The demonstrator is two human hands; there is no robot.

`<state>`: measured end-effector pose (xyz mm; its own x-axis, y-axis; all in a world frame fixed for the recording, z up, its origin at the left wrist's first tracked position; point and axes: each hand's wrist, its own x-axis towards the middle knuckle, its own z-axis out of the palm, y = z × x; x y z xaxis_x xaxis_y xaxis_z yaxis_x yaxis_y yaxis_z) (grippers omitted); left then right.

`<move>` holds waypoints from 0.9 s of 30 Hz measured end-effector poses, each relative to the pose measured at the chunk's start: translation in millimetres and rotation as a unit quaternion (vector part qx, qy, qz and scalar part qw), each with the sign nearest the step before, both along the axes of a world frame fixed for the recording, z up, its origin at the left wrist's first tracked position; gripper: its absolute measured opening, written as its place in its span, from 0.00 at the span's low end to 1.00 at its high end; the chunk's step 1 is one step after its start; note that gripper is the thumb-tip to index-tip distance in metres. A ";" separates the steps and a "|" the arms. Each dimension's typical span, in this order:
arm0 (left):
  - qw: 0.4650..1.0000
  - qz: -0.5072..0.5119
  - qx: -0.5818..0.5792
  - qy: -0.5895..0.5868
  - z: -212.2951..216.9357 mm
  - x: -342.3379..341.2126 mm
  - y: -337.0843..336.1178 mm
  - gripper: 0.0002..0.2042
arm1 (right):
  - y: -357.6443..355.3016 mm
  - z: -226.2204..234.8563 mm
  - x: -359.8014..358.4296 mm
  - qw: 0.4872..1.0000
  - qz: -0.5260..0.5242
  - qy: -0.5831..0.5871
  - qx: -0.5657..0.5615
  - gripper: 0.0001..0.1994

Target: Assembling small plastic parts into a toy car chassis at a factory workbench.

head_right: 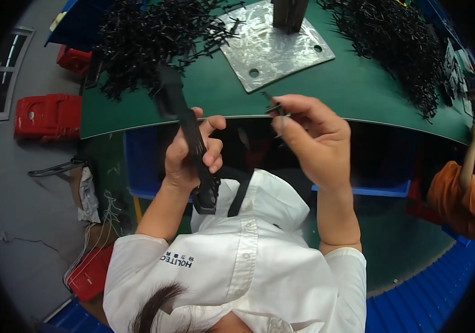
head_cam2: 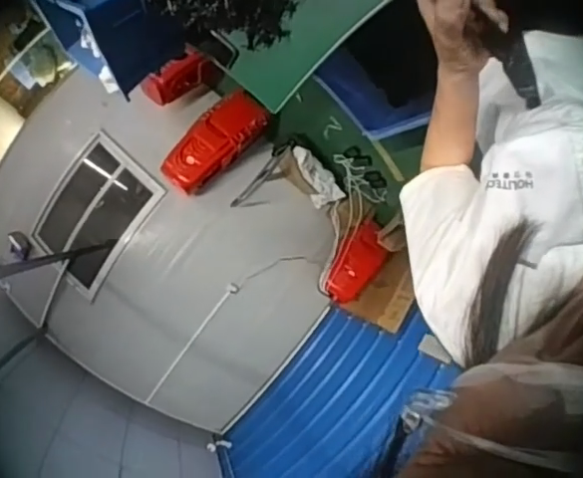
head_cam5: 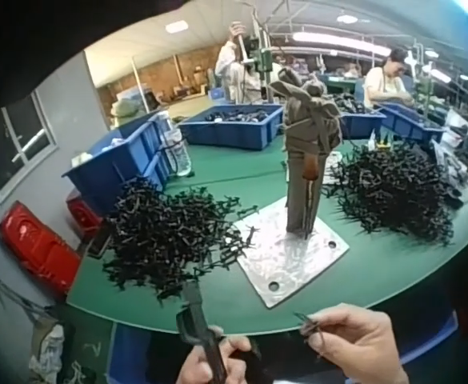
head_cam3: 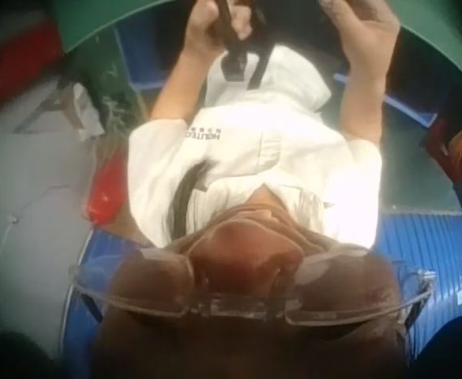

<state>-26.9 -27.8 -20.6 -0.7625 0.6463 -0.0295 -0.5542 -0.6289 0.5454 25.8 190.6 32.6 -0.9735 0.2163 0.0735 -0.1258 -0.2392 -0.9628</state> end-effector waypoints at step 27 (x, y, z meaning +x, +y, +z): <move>0.988 -0.126 -0.041 -0.078 4.9 0.9 -2.5 0.34 | -4.8 -22.9 -26.0 0.825 -0.018 0.308 0.473 0.22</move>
